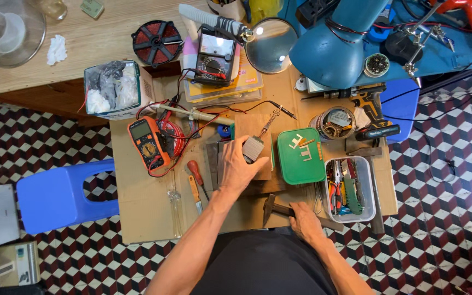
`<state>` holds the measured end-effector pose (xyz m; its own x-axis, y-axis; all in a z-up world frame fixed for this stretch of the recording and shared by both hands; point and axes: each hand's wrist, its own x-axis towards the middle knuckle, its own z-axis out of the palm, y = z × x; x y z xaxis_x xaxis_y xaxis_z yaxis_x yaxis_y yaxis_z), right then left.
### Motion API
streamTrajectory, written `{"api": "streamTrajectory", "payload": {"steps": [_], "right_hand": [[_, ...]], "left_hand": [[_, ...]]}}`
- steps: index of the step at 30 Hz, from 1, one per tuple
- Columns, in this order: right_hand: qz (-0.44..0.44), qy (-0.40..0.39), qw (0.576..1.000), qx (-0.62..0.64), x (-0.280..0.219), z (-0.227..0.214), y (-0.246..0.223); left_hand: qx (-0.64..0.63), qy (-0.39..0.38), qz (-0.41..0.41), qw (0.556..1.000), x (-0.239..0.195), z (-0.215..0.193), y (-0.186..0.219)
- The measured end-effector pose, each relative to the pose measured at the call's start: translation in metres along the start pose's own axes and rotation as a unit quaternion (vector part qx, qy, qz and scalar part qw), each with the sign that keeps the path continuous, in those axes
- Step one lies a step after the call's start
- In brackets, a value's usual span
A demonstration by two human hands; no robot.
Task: The person uses a hammer and a small metal tool to repeatedly tap and adjust a small rectangular electronic component held in the left hand. The person rotates the component and continues tapping different edges while working at a cluttered electronics workbench.
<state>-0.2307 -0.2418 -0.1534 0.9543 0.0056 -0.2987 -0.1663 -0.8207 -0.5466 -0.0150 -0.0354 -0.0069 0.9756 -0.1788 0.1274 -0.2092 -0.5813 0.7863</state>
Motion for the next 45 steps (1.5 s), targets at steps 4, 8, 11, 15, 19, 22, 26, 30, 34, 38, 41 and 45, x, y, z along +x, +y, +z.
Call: {"api": "streamTrajectory", "payload": {"steps": [4, 8, 11, 15, 19, 22, 26, 30, 34, 38, 41, 45], "right_hand": [[0.123, 0.052, 0.987, 0.092, -0.019, -0.027, -0.028], [0.190, 0.136, 0.958, 0.169, -0.009, -0.075, -0.075], [0.270, 0.150, 0.898, 0.312, 0.007, -0.143, -0.115], [0.192, 0.155, 0.854, 0.458, -0.011, -0.254, -0.173], [0.102, 0.151, 0.864, 0.469, -0.012, -0.293, -0.196], [0.066, 0.141, 0.875, 0.458, 0.012, -0.289, -0.193], [0.037, 0.110, 0.885, 0.450, 0.038, -0.291, -0.194], [0.050, 0.092, 0.885, 0.454, 0.026, -0.310, -0.206], [0.089, 0.086, 0.880, 0.458, 0.016, -0.310, -0.207], [0.153, 0.085, 0.855, 0.489, 0.065, -0.255, -0.190], [0.172, 0.067, 0.852, 0.490, 0.087, -0.219, -0.183], [0.176, 0.059, 0.764, 0.617, 0.104, -0.196, -0.185]], "left_hand": [[0.040, 0.035, -0.020, 0.998, 0.000, 0.007, 0.015], [0.032, 0.016, -0.029, 0.999, 0.006, -0.008, 0.013], [-0.131, -0.060, -0.143, 0.979, 0.006, -0.021, 0.015], [-0.353, -0.110, -0.232, 0.900, 0.013, -0.039, 0.020], [-0.400, -0.163, -0.285, 0.856, 0.020, -0.047, 0.022], [-0.430, -0.162, -0.310, 0.832, 0.028, -0.042, 0.026], [-0.475, -0.149, -0.343, 0.797, 0.030, -0.036, 0.027], [-0.526, -0.163, -0.332, 0.766, 0.026, -0.036, 0.025], [-0.520, -0.175, -0.327, 0.769, 0.025, -0.042, 0.024], [-0.502, -0.175, -0.331, 0.779, 0.028, -0.045, 0.027], [-0.492, -0.178, -0.333, 0.784, 0.030, -0.047, 0.030], [-0.478, -0.175, -0.338, 0.791, 0.030, -0.047, 0.035]]}}
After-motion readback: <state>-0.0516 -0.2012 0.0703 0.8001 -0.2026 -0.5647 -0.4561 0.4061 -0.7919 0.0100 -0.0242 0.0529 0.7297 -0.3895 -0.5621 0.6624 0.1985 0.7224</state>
